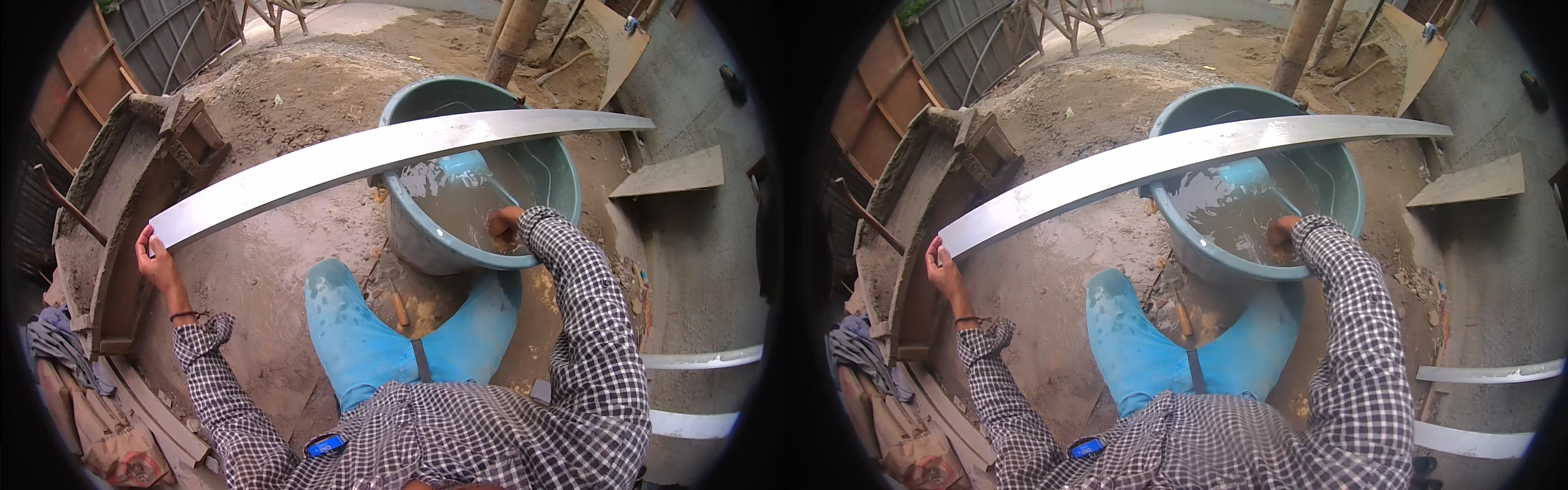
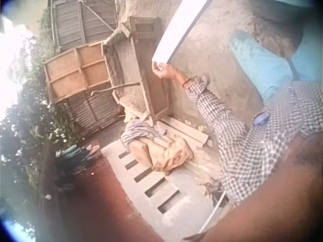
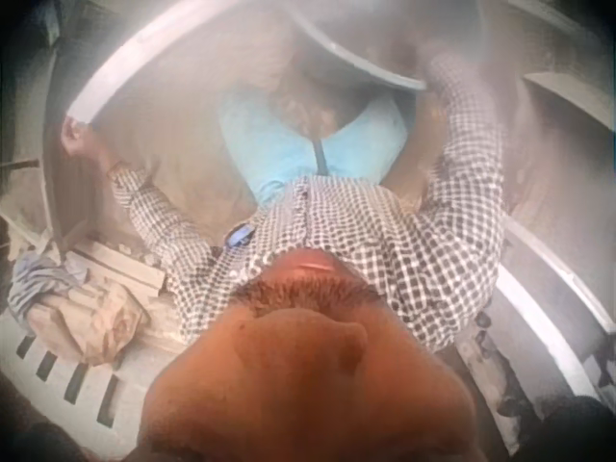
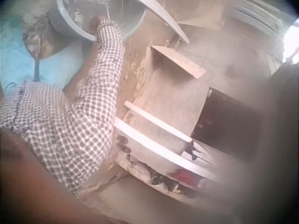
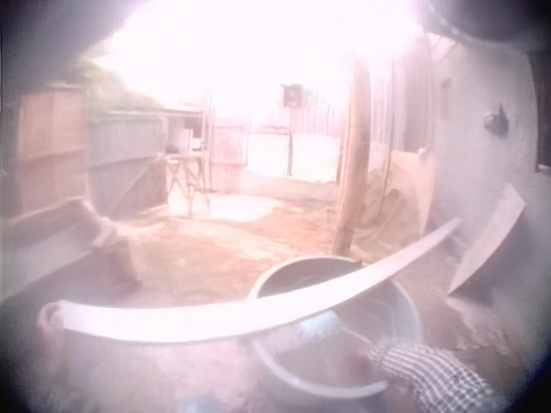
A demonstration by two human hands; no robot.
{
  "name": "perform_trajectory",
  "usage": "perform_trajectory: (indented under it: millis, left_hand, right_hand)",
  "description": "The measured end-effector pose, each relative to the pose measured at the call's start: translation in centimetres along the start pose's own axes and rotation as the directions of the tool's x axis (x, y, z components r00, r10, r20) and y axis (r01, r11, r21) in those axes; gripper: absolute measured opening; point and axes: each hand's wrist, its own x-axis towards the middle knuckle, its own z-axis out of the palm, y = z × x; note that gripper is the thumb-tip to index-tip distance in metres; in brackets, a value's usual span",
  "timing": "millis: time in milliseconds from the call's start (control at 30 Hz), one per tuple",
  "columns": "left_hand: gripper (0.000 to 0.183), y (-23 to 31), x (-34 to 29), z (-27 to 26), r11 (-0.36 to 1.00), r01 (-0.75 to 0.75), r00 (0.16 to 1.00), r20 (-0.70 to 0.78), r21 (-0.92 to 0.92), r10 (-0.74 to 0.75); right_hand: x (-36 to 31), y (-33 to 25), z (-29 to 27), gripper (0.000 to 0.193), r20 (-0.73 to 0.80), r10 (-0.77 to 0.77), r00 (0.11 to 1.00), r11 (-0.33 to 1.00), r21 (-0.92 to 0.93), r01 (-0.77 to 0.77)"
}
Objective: The person cleans a long metal strip by scraping it with a trowel and wiping it with a cloth while using water from a bucket. The person repeatedly dips the cloth in water and scrubs the strip's surface, then places the cleaned strip aside.
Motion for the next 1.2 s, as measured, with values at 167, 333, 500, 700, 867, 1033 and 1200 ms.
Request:
perform_trajectory:
  millis: [167, 333, 500, 700, 867, 1033, 1200]
  left_hand:
    - [0.026, 4.4, 0.7, -2.4, 0.847, -0.246, 0.969, 0.101, 0.471, 0.225]
    - [0.023, 7.1, 0.7, -2.5, 0.790, -0.216, 0.969, 0.224, 0.574, 0.102]
    - [0.020, 5.8, 1.3, -1.9, 0.824, -0.267, 0.945, 0.305, 0.499, 0.121]
    - [0.024, 8.7, 0.6, -1.0, 0.772, -0.231, 0.935, 0.354, 0.592, 0.009]
    - [0.050, 8.8, 0.0, -2.0, 0.526, -0.409, 0.879, 0.476, 0.746, 0.008]
    - [0.059, 6.2, 2.5, 0.5, 0.695, -0.526, 0.714, 0.699, 0.491, 0.047]
    - [0.061, 8.9, 1.2, 1.3, 0.732, -0.495, 0.695, 0.719, 0.469, 0.009]
  right_hand:
    - [-5.1, -2.5, -3.1, 0.027, -0.318, -0.417, 0.851, 0.243, 0.863, 0.442]
    - [-17.5, 0.6, -8.2, 0.018, -0.892, -0.204, 0.403, -0.351, 0.451, 0.820]
    - [-15.3, 1.1, -13.0, 0.015, -0.998, 0.021, 0.062, 0.424, 0.065, 0.903]
    - [-19.4, -16.5, -10.8, 0.026, -0.961, -0.240, -0.138, 0.741, -0.273, 0.613]
    - [-23.3, -36.4, -10.6, 0.044, -0.817, -0.547, -0.181, 0.549, -0.514, 0.660]
    - [-26.4, -53.6, -13.1, 0.049, -0.672, -0.564, -0.480, 0.159, -0.659, 0.735]
    - [-24.2, -53.4, -12.7, 0.043, -0.724, -0.533, -0.438, 0.288, -0.642, 0.711]
